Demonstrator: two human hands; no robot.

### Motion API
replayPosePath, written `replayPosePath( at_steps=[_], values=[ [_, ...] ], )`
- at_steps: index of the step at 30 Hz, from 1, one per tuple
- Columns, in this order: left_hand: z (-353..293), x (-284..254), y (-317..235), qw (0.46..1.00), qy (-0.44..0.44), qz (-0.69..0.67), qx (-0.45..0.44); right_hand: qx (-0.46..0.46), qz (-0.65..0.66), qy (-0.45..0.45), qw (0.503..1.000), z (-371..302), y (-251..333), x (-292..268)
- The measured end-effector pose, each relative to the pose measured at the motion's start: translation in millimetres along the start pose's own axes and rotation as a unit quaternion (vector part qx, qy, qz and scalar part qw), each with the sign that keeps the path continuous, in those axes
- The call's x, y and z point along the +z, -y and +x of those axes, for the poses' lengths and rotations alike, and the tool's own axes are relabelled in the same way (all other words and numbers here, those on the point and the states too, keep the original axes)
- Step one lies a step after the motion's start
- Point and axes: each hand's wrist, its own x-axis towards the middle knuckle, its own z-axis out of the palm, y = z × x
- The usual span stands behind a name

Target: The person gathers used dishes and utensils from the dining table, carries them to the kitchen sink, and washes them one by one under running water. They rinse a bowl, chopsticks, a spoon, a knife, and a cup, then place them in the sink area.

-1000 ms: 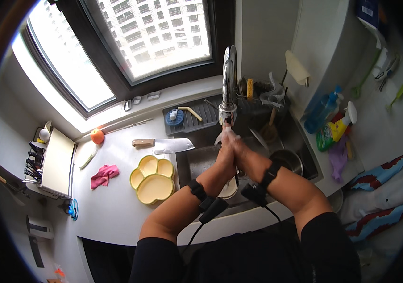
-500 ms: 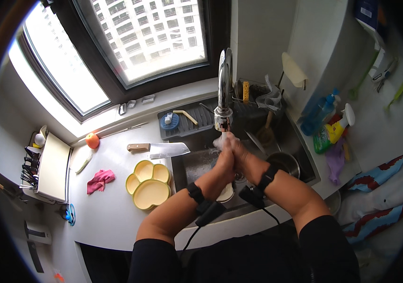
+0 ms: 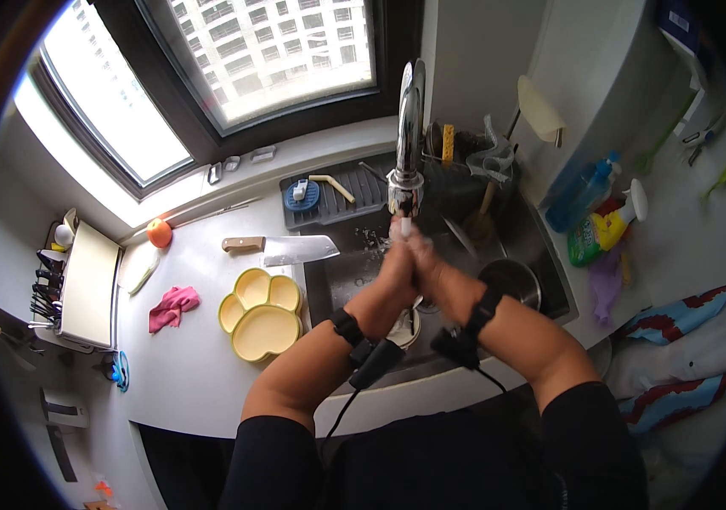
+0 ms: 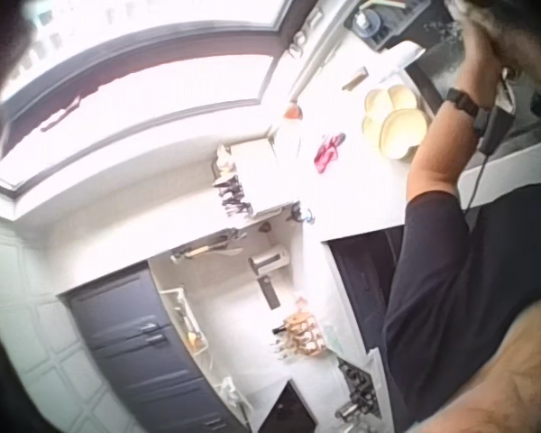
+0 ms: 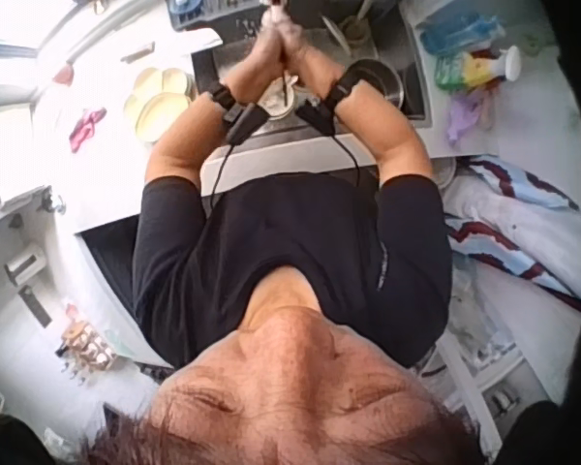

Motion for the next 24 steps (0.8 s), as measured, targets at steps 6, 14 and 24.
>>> replayPosePath(
  at_steps=[6,14,24],
  values=[
    [11.8,-31.0,-9.8,0.998,0.003,-0.03,0.063,-0.056,0.027,0.065,0.996,-48.7,9.6,47.0],
    [-30.8,10.3,-36.2,1.0,0.0,-0.013,-0.003,-0.035,0.052,0.006,0.998,-26.0,2.2,20.4],
    [10.3,-1.9,-16.3,0.994,-0.018,0.001,0.107,-0.022,0.047,0.021,0.998,-48.4,21.5,31.3]
  ],
)
